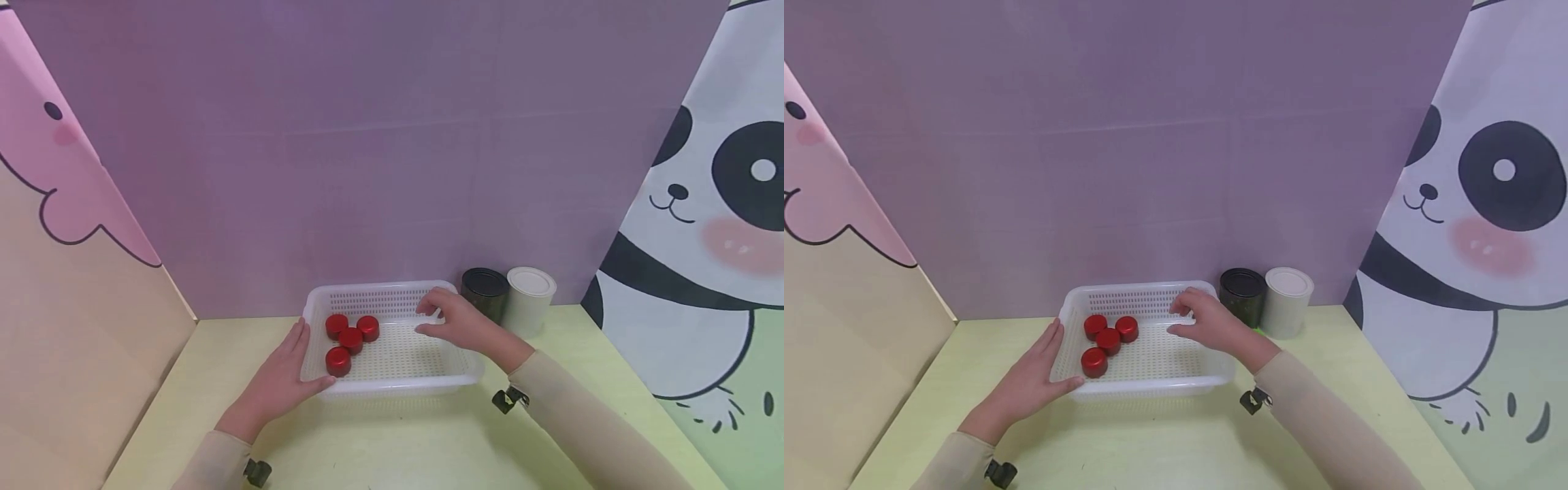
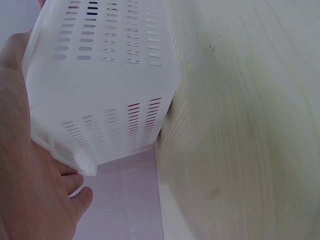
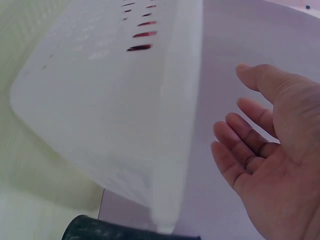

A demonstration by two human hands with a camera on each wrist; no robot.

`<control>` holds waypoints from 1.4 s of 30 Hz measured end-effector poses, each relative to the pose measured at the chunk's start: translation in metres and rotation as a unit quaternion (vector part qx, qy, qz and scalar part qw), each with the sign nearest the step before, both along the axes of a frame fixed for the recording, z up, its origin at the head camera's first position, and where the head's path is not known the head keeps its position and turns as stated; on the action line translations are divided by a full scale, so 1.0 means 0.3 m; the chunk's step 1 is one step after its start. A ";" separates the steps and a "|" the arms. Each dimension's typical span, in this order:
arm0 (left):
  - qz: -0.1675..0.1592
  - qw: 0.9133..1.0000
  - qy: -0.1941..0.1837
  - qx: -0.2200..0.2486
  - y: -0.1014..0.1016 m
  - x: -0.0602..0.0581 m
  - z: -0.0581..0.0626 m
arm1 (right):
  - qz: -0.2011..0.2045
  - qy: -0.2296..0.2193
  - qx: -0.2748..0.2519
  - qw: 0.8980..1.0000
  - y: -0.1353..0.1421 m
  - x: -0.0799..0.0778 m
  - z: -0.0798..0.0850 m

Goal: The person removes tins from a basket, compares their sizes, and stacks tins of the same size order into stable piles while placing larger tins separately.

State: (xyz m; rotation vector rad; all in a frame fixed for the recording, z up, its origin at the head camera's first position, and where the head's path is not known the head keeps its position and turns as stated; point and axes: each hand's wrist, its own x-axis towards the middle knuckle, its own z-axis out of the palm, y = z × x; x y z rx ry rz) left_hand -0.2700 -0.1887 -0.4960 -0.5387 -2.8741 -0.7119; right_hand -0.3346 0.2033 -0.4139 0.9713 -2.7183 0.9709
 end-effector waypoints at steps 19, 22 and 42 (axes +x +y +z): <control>0.007 1.000 -0.011 0.003 0.013 -0.002 0.010 | 0.095 -0.048 0.115 0.988 -0.196 -0.042 0.048; 0.007 1.000 -0.012 0.004 0.013 -0.004 0.008 | 0.110 -0.057 0.131 0.984 -0.235 -0.048 0.054; 0.004 1.000 0.004 0.003 -0.003 0.005 0.004 | 0.189 -0.107 0.161 0.963 -0.417 -0.111 0.023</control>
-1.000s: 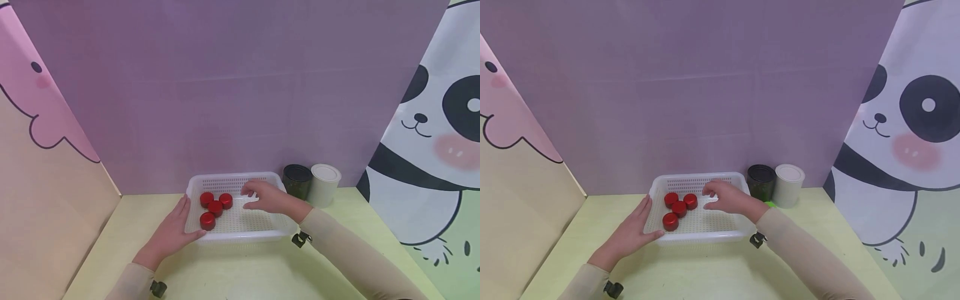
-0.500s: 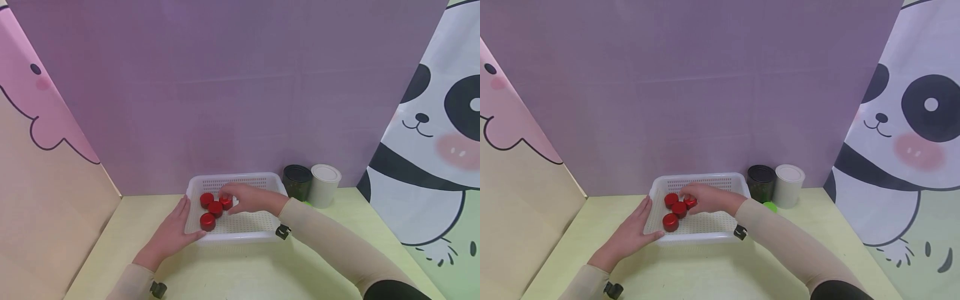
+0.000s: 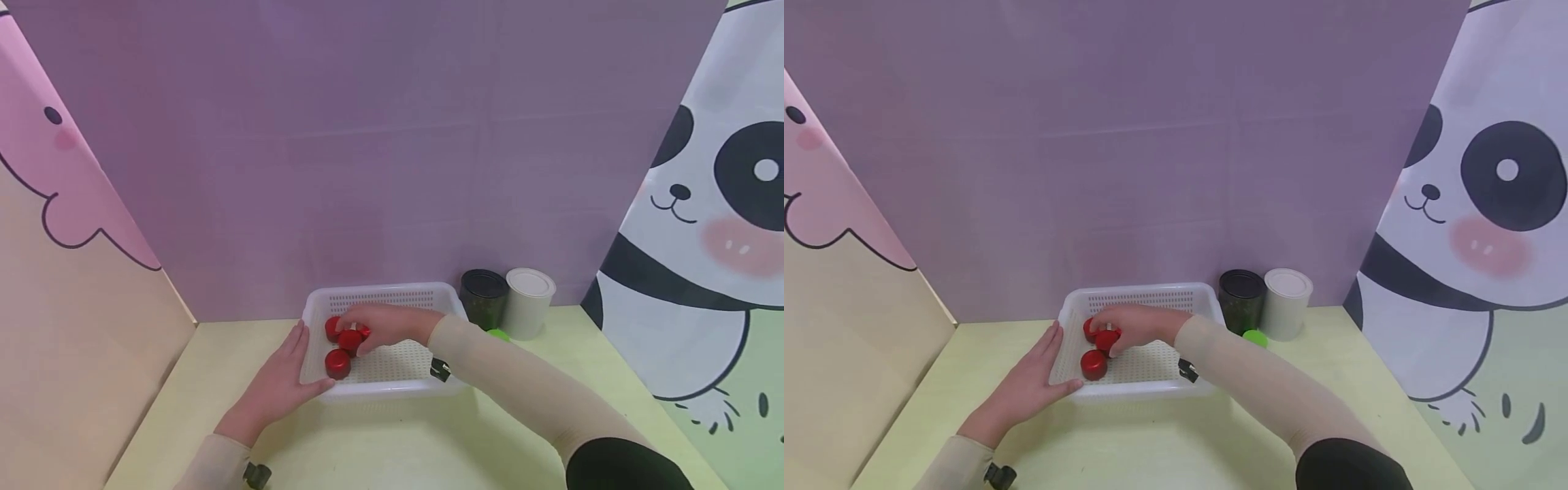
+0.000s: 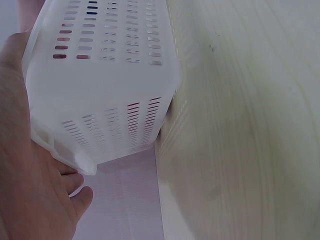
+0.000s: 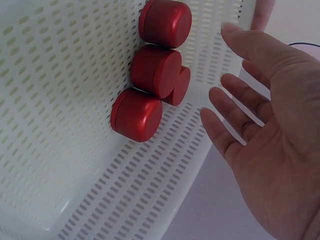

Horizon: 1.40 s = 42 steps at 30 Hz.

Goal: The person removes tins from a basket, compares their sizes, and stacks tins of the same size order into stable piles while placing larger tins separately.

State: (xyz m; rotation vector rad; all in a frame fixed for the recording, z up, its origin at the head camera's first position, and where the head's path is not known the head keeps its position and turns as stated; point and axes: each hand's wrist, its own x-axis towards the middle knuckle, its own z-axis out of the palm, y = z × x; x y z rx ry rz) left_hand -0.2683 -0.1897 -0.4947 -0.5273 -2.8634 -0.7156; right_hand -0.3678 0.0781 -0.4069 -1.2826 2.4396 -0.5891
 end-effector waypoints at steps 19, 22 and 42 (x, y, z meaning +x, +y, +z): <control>-0.008 1.000 0.007 0.004 -0.008 0.007 0.001 | 0.034 0.024 0.047 0.998 -0.111 -0.053 -0.068; -0.008 1.000 0.007 0.002 -0.008 0.007 0.002 | 0.031 0.030 0.056 0.997 -0.127 -0.057 -0.086; -0.014 1.000 0.007 0.004 -0.013 0.002 0.008 | 0.025 0.052 0.071 0.996 -0.156 -0.056 -0.140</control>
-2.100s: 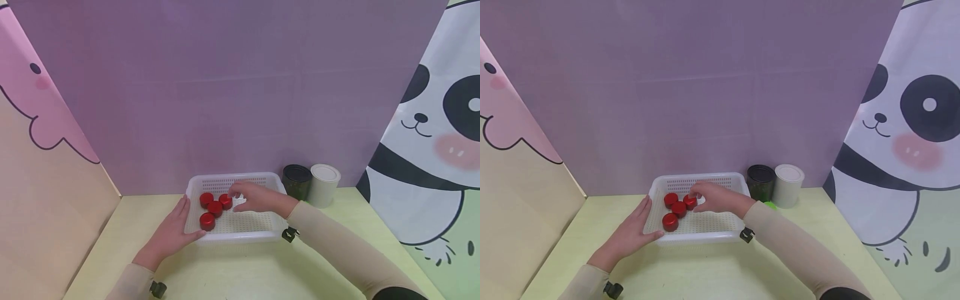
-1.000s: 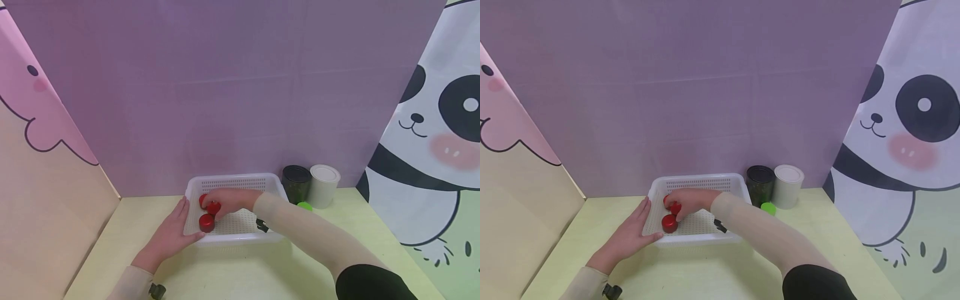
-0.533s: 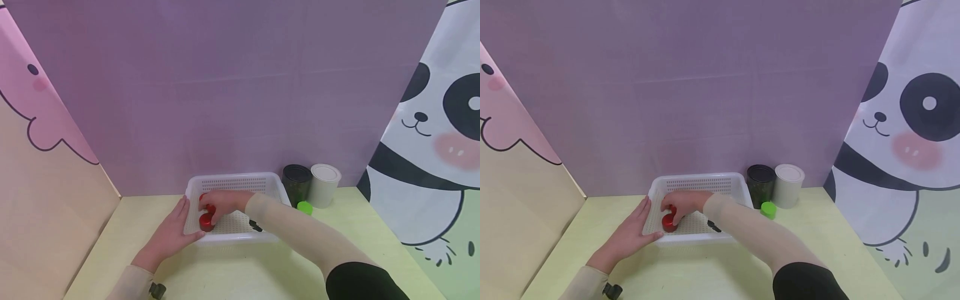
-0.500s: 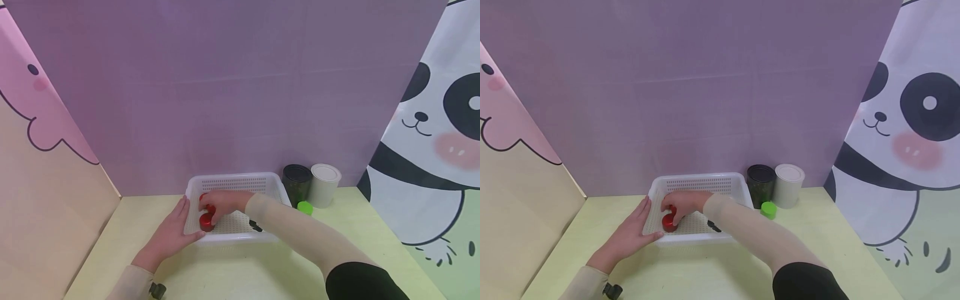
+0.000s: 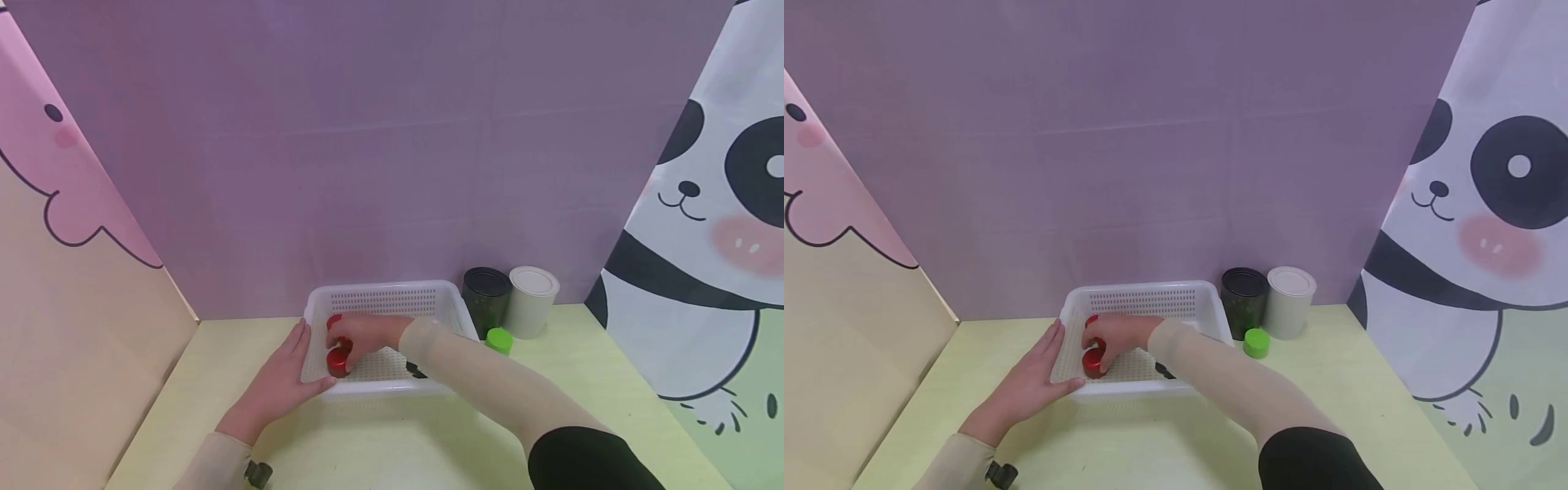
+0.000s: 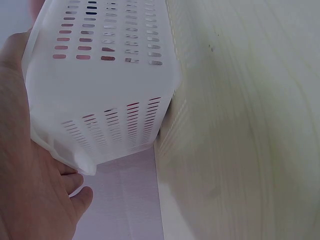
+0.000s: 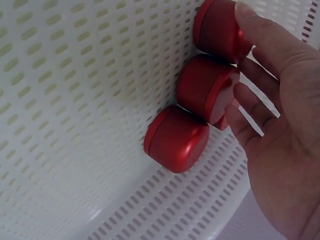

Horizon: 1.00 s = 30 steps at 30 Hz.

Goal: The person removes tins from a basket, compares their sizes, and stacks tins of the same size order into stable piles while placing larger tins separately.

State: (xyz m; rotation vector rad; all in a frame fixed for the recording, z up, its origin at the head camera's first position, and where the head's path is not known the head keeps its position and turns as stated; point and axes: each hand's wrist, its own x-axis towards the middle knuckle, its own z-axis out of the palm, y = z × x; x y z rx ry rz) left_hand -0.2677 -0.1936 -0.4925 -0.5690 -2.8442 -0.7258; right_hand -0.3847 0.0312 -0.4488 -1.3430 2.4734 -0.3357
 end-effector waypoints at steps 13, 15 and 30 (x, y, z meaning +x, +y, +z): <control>0.002 1.000 -0.003 0.000 0.002 -0.004 -0.003 | -0.033 0.015 0.015 0.999 -0.006 0.011 -0.023; 0.003 1.000 0.000 -0.002 0.001 -0.005 -0.005 | -0.036 0.015 0.015 0.999 -0.006 0.010 -0.027; 0.002 1.000 0.004 -0.006 -0.001 -0.004 -0.003 | -0.018 0.019 0.005 1.000 0.000 -0.003 -0.040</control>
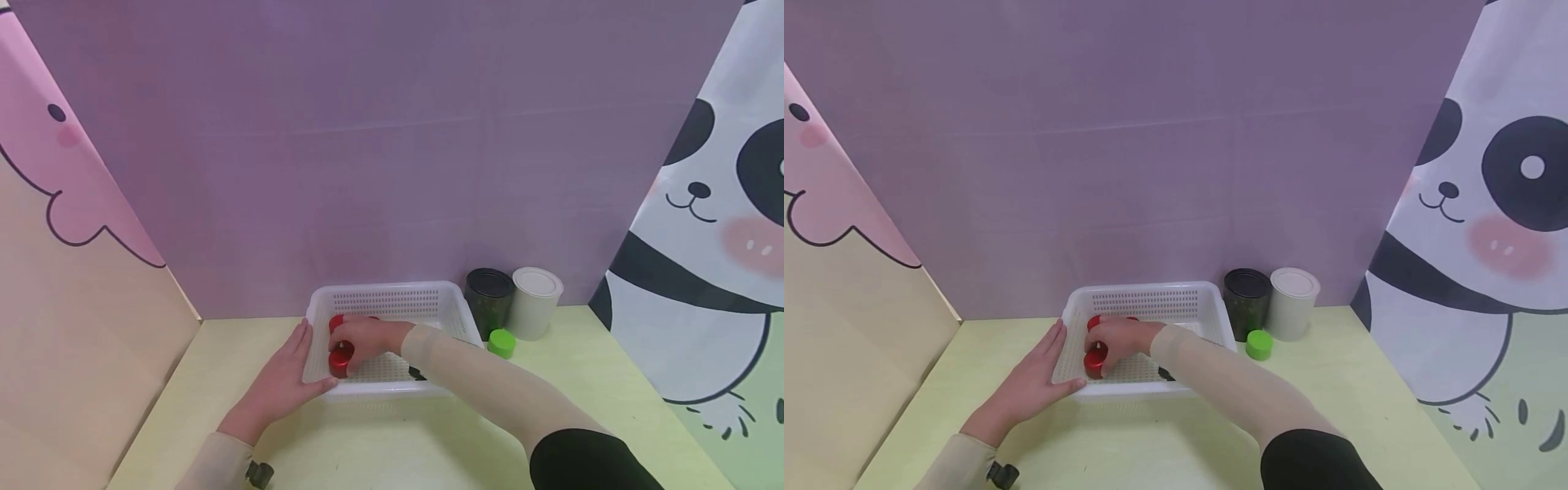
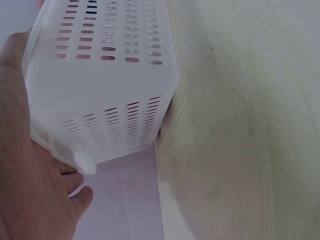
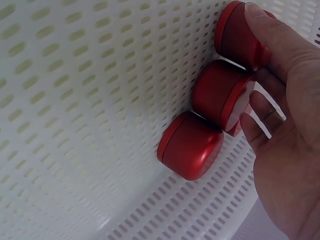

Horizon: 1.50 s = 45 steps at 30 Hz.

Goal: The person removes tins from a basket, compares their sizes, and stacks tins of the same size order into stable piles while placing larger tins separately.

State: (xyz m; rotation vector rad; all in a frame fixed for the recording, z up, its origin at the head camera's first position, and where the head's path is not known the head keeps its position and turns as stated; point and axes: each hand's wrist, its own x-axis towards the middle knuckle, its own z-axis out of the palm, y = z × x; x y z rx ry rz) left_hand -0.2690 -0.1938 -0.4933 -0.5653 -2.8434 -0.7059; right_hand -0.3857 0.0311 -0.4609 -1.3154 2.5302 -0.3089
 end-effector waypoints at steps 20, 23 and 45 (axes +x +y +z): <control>-0.005 1.000 -0.010 0.002 -0.010 0.003 0.009 | -0.015 -0.075 -0.086 0.993 0.053 -0.018 0.066; -0.006 1.000 -0.010 0.003 -0.010 0.002 0.008 | -0.025 -0.079 -0.091 0.992 0.061 -0.016 0.081; 0.004 1.000 -0.015 -0.005 -0.003 -0.001 0.004 | -0.009 -0.097 -0.124 0.987 0.212 0.028 0.191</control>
